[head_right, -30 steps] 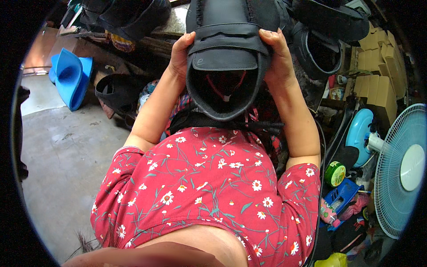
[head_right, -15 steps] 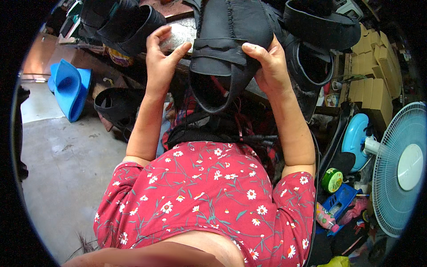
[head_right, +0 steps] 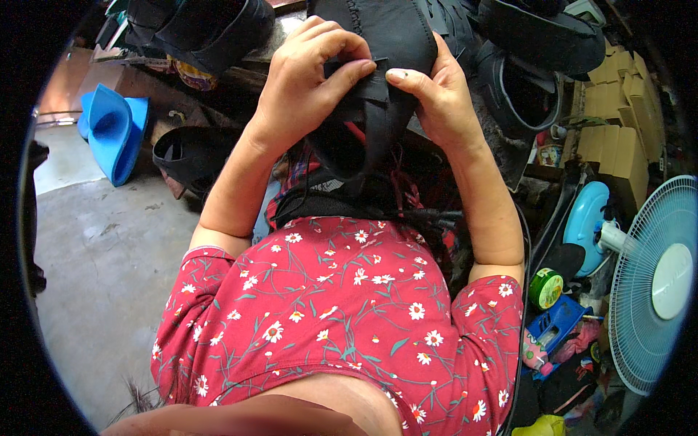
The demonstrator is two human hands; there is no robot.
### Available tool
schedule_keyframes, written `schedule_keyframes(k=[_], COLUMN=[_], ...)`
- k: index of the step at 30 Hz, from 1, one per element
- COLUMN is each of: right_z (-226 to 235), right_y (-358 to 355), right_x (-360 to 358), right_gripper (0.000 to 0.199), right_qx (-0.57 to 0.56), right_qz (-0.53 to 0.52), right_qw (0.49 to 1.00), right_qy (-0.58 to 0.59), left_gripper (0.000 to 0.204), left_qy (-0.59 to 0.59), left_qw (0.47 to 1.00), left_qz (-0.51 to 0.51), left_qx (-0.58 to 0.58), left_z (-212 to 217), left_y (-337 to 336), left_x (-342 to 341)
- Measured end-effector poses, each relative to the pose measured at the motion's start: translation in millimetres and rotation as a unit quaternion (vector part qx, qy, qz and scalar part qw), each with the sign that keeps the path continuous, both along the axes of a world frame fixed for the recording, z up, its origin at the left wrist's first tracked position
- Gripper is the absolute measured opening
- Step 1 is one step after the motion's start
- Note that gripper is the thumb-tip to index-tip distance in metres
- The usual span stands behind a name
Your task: The person holds a black sandal and repeatedly taps the strap area with a small hammer. They rotate the sandal to access different parts of the strap and sole, then set it down and pick up another sandal to continue the same process.
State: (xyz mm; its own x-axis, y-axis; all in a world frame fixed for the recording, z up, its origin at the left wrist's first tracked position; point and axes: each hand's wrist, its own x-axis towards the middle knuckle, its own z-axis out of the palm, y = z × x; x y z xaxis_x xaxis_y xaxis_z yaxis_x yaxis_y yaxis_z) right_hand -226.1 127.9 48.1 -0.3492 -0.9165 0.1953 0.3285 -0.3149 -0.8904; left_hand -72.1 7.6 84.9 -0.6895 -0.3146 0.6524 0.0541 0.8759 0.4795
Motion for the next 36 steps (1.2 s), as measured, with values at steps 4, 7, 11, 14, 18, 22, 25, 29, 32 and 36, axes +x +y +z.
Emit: schedule_keyframes(k=[4,7,11,14,18,22,25,29,32,36], right_z=[-1,-1,1,3,5,5,7,9,7,3], right_y=[0,-1,-3,-3,-2,-2,-2,-2,-3,-3], right_x=[3,4,3,1,2,6,8,11,14,15], right_gripper=[0.05,0.048,0.045,0.044,0.044,0.042,0.042,0.043,0.041,0.037], right_qx=[-0.029,-0.015,0.001,0.023,0.033,0.041,0.031,0.031,0.026,0.029], right_qz=[-0.003,-0.019,-0.008,0.003,0.001,0.0,0.002,-0.004,-0.019,-0.031], right_qw=[1.0,1.0,0.999,0.996,0.998,0.999,0.999,0.999,0.999,0.999], right_qy=[0.011,0.013,-0.036,-0.091,-0.049,-0.034,-0.032,-0.038,-0.016,-0.013], left_gripper=[0.011,0.012,0.013,0.017,0.018,0.02,0.017,0.014,0.011,0.009], left_qy=[0.025,0.028,0.012,0.042,0.051,-0.019,-0.033,-0.028,0.018,0.046], left_qw=[0.996,0.993,0.991,0.991,0.998,0.993,0.985,0.976,0.988,0.992], left_qz=[0.04,0.065,0.086,0.104,0.046,-0.051,-0.04,-0.018,0.022,0.053], left_qx=[0.07,0.098,0.098,0.072,0.006,-0.105,-0.165,-0.216,-0.153,-0.103], left_z=[-8,-15,-18,-15,-4,6,8,5,1,-7], left_y=[5,5,2,3,3,2,4,7,10,16], left_x=[-10,-15,-17,-16,-2,16,20,15,9,2])
